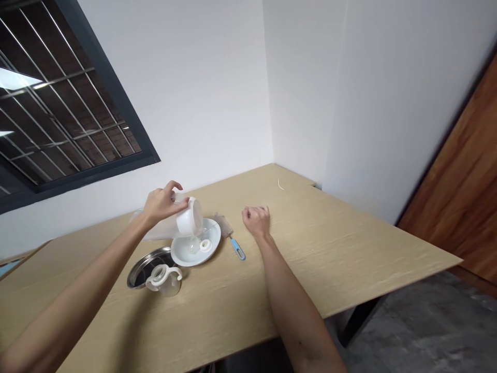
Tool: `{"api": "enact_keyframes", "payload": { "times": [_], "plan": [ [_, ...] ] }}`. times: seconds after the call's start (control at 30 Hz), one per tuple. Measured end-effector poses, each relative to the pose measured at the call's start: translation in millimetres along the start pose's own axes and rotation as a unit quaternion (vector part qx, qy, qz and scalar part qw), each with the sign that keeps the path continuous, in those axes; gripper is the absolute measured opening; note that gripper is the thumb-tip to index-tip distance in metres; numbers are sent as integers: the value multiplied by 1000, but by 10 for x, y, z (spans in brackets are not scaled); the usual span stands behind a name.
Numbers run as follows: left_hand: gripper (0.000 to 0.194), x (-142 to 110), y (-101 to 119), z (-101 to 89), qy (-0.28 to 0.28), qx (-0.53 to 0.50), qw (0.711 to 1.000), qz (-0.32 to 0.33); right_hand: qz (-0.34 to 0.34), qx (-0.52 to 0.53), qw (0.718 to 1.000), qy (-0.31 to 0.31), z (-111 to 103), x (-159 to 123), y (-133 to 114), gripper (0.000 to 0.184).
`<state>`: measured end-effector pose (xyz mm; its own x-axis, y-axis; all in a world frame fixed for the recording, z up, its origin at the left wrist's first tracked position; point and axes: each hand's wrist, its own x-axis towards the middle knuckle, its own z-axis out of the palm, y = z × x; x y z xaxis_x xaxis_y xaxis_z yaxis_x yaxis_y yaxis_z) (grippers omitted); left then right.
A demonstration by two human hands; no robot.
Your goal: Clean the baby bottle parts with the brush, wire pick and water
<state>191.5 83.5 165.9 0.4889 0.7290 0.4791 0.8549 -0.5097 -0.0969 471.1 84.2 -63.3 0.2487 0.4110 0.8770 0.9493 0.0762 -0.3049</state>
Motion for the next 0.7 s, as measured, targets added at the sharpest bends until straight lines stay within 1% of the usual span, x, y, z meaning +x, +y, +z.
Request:
{"api": "enact_keyframes", "payload": {
  "times": [0.17,0.23,0.3,0.4,0.5,0.6,0.7],
  "plan": [
    [47,-93,-275,-135,12,33,999,-22,4,6,1000,-2,11,-1,5,34],
    [46,-166,-340,-172,12,38,999,-25,5,8,1000,-2,16,-2,21,35],
    [46,-241,-354,-191,4,42,999,-25,5,10,1000,-1,19,-5,37,35],
    [45,-320,-283,-186,-8,34,999,-15,3,10,1000,1,17,-8,50,37],
    [42,-326,-142,-154,-3,8,1000,1,3,6,1000,3,9,-8,49,38],
    [42,-261,4,-106,15,-15,1000,12,3,2,1000,5,3,-7,46,38],
    [45,-153,88,-63,42,-23,999,22,2,-1,1000,4,6,-7,47,37]
  ]
}}
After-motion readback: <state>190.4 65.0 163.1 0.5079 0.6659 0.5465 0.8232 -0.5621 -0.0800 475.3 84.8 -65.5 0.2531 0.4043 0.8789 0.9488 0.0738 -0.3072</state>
